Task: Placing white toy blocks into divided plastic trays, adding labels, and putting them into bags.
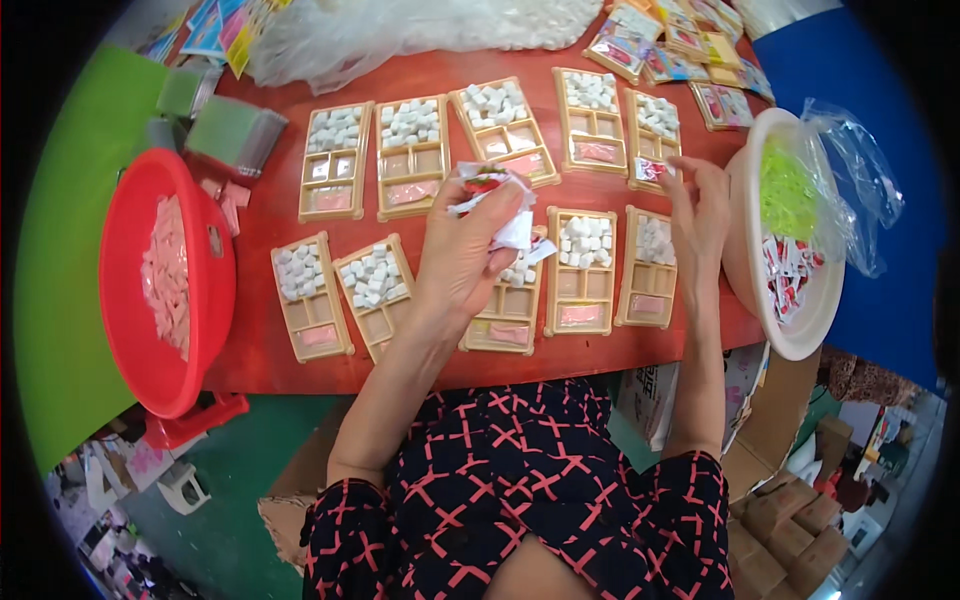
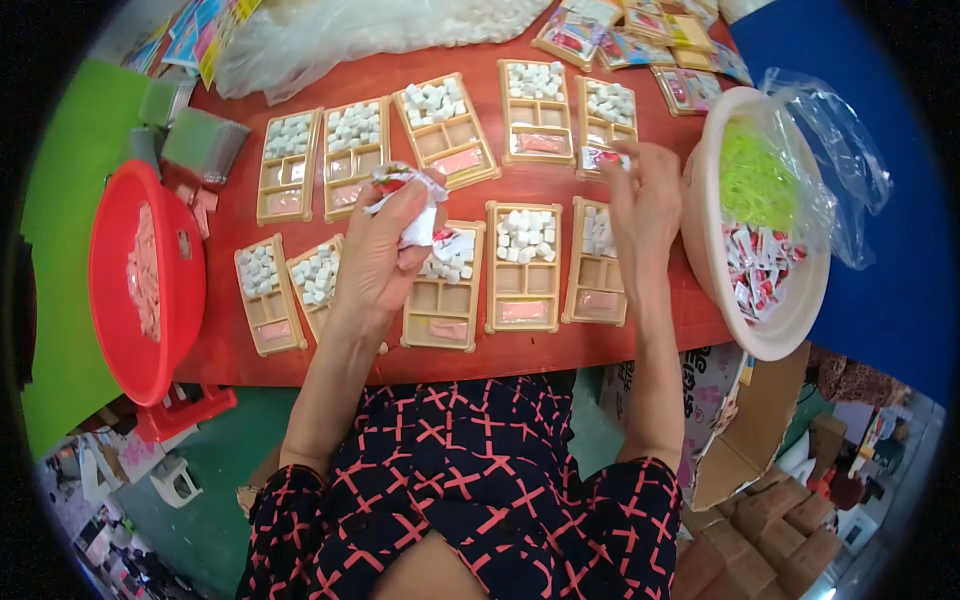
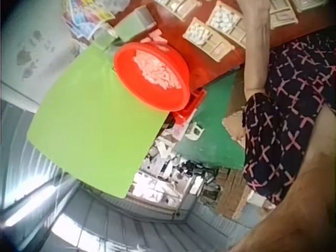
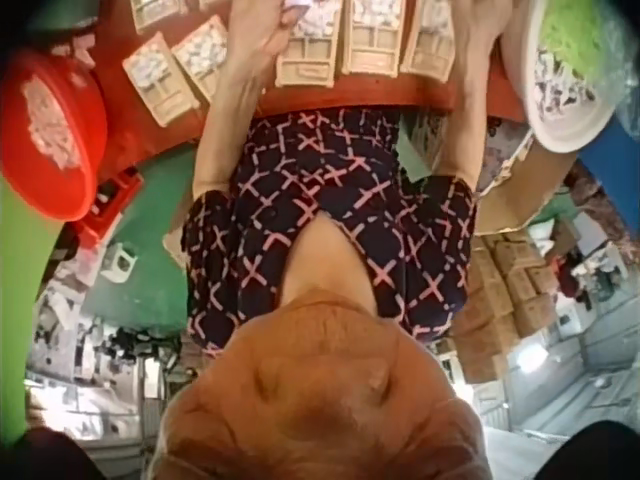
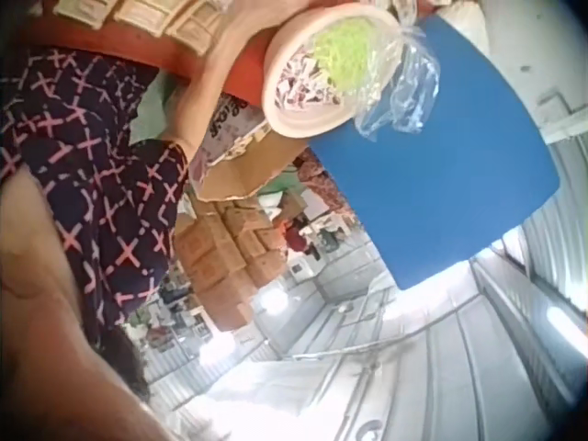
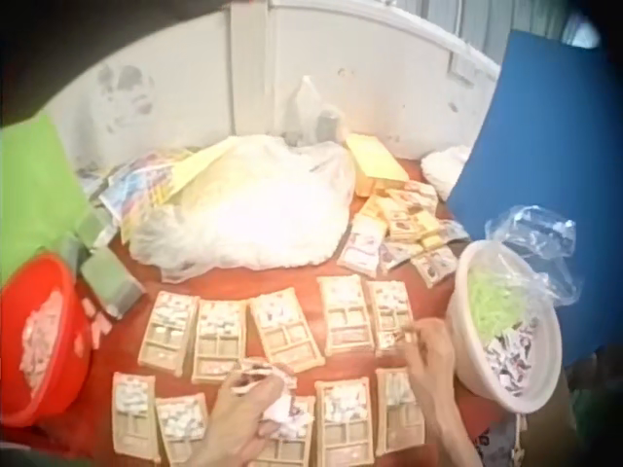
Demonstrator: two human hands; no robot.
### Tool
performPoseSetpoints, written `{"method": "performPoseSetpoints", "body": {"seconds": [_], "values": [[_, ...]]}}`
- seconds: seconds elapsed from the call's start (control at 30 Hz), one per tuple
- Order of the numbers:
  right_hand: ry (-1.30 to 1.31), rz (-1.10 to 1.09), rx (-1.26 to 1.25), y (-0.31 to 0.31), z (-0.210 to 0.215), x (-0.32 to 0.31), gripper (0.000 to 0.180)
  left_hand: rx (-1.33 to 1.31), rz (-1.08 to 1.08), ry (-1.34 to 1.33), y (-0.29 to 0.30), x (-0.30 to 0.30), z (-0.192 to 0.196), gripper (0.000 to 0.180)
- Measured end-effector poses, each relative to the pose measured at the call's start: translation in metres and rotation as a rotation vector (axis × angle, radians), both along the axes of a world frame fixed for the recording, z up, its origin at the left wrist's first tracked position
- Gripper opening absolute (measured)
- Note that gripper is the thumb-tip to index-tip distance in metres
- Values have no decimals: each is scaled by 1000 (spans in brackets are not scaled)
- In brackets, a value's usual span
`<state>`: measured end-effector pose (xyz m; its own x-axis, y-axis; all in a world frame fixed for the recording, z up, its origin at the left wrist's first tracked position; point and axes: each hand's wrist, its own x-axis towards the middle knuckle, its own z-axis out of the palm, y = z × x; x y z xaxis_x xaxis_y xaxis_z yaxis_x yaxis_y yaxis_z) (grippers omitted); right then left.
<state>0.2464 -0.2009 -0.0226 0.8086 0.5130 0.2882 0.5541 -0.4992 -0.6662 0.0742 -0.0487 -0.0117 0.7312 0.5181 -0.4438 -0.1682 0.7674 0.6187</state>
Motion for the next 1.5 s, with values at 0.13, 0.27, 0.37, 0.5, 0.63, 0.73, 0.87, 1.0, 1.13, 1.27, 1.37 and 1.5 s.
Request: {"method": "performPoseSetpoints", "body": {"seconds": [0.13, 0.27, 0.37, 0.5, 0.63, 0.73, 0.87, 1.0, 1.13, 1.27, 1.37, 1.5], "values": [[808, 340, 168, 30, 22, -64, 23, 86, 59, -88, -7, 4, -4, 18], [1259, 355, 235, 33, 16, -68, 25, 35, 52, -128, -10, 1, -15, 18], [1125, 336, 220, 30, 10, -54, 25, -30, 54, -115, -8, -3, -12, 17], [1000, 403, 170, 30, 17, -37, 24, -6, 78, -133, 2, -7, -21, 15], [1213, 393, 182, 42, 33, -61, 24, 72, 36, -180, -8, 6, -14, 16], [1185, 473, 166, 36, 19, -44, 21, 19, 34, -166, -6, 8, -10, 17], [809, 316, 118, 24, 12, -11, 12, -34, 138, -76, 29, -13, -21, 17], [354, 229, 26, 37, -14, 25, 9, 92, 88, 6, 26, -23, -15, 20], [321, 209, -121, 51, -28, 35, 8, 31, 29, 25, 18, -26, -15, 17], [-279, 268, -191, 50, -23, 31, 12, 2, -6, 66, 14, -27, -11, 16], [303, 461, 113, 67, 9, -14, 15, 0, -10, 92, 12, -29, -8, 17], [571, 729, 136, 86, 23, -65, 12, 36, -68, 65, 7, -34, -8, 15]]}}
